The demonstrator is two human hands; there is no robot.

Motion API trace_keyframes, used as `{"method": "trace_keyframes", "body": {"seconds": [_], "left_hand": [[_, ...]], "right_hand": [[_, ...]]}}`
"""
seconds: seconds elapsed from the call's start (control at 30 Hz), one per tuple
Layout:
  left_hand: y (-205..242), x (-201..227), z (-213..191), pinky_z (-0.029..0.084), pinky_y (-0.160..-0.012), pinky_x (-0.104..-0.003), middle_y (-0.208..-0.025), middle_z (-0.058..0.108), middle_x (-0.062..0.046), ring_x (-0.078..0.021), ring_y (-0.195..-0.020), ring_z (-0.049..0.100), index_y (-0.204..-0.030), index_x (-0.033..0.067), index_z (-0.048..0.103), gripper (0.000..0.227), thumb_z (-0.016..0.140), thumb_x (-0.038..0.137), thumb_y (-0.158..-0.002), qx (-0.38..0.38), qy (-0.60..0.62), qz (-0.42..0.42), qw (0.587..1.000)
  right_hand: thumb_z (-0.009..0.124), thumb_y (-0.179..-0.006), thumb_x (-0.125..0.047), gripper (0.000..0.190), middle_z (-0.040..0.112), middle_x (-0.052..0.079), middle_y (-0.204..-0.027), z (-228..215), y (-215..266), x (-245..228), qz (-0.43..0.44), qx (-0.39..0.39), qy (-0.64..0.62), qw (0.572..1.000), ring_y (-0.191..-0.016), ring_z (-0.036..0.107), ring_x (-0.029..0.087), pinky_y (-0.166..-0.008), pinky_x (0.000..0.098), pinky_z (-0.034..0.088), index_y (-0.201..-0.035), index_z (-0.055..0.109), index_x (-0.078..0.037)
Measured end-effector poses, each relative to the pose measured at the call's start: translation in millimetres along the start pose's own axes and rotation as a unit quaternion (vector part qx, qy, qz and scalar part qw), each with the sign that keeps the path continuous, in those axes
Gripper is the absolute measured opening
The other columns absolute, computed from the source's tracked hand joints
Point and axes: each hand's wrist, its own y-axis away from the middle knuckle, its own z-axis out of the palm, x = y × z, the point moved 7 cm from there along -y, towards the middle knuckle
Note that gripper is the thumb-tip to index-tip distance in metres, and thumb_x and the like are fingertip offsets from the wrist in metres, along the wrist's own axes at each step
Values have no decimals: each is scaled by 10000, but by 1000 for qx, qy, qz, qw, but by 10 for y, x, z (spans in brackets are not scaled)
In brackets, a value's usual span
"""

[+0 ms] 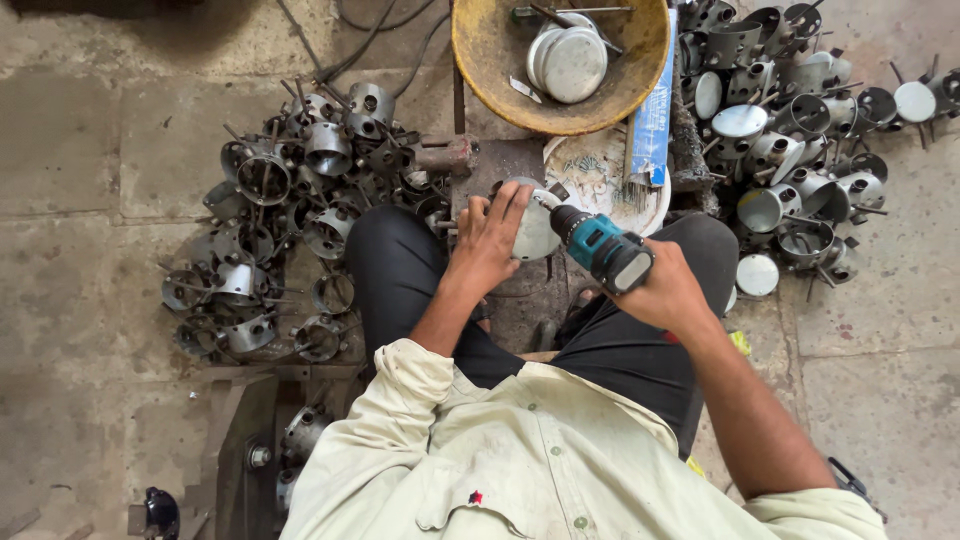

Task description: The person sits cross-legged and uses a cordless drill to fasten circular metal discs onto cylindrical metal housings. They repeatedly pick up a housing, place a disc on top, and drive screws into the disc to secure it. The person occasionally wipes the parts with a cloth and places the assembled units into a yellow basin.

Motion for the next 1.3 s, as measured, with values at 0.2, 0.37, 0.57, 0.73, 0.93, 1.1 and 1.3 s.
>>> {"method": "trace_keyframes", "body": {"seconds": [0.2, 0.37, 0.57, 0.73, 0.93, 1.1, 1.3], "left_hand": [[-23, -22, 21, 436, -974, -506, -1497, 358, -22, -350, -1150, 460, -1529, 194, 337, 1191, 946, 84, -511, 8, -6, -2, 1000], [-78, -45, 115, 446, -1016, -510, -1508, 348, -28, -369, -1166, 458, -1518, 173, 342, 1197, 948, 75, -491, -17, -6, -14, 1000], [-346, -260, 217, 424, -1072, -540, -1521, 374, -70, -423, -1257, 421, -1493, 129, 358, 1235, 987, 121, -430, -51, 7, -52, 997], [-540, -547, 214, 416, -1097, -518, -1519, 407, -90, -493, -1324, 367, -1477, 97, 389, 1243, 1029, 217, -419, -92, 74, -82, 990], [-546, -746, 300, 373, -1113, -505, -1517, 379, -128, -505, -1309, 340, -1481, 67, 369, 1281, 1055, 265, -418, -116, 98, -100, 983], [-528, -755, 327, 418, -1108, -486, -1520, 405, -108, -481, -1320, 358, -1479, 85, 400, 1236, 1033, 241, -429, -109, 114, -101, 982], [-521, -712, 286, 437, -1079, -489, -1499, 411, -108, -475, -1277, 376, -1476, 94, 396, 1251, 1036, 247, -412, -115, 122, -95, 981]], "right_hand": [[787, -722, -119, 295, 737, 167, -783, -79, -127, -153, -26, -7, 21, 999, -721, 747, 281, -675, 357, 561, -974, 693, 2], [763, -713, -105, 288, 735, 192, -797, -124, -246, -163, -21, -20, 87, 996, -744, 722, 332, -703, 393, 565, -979, 717, -4], [783, -691, -164, 327, 743, 196, -790, -210, -921, -94, 40, -121, 183, 975, -719, 732, 299, -693, 403, 583, -960, 723, 11], [785, -635, -169, 348, 771, 145, -799, -98, -1537, -169, 54, -180, 138, 972, -733, 756, 251, -680, 382, 588, -924, 742, 20], [802, -618, -131, 357, 765, 148, -838, 34, -1805, -212, 45, -202, 175, 963, -733, 723, 227, -676, 372, 578, -943, 749, 5], [763, -658, -131, 315, 779, 159, -820, 52, -1939, -168, 84, -240, 174, 951, -669, 741, 226, -639, 380, 586, -944, 731, -2], [794, -633, -142, 295, 765, 158, -765, 41, -1979, -275, 107, -239, 239, 935, -654, 743, 259, -609, 397, 598, -860, 735, 37]]}}
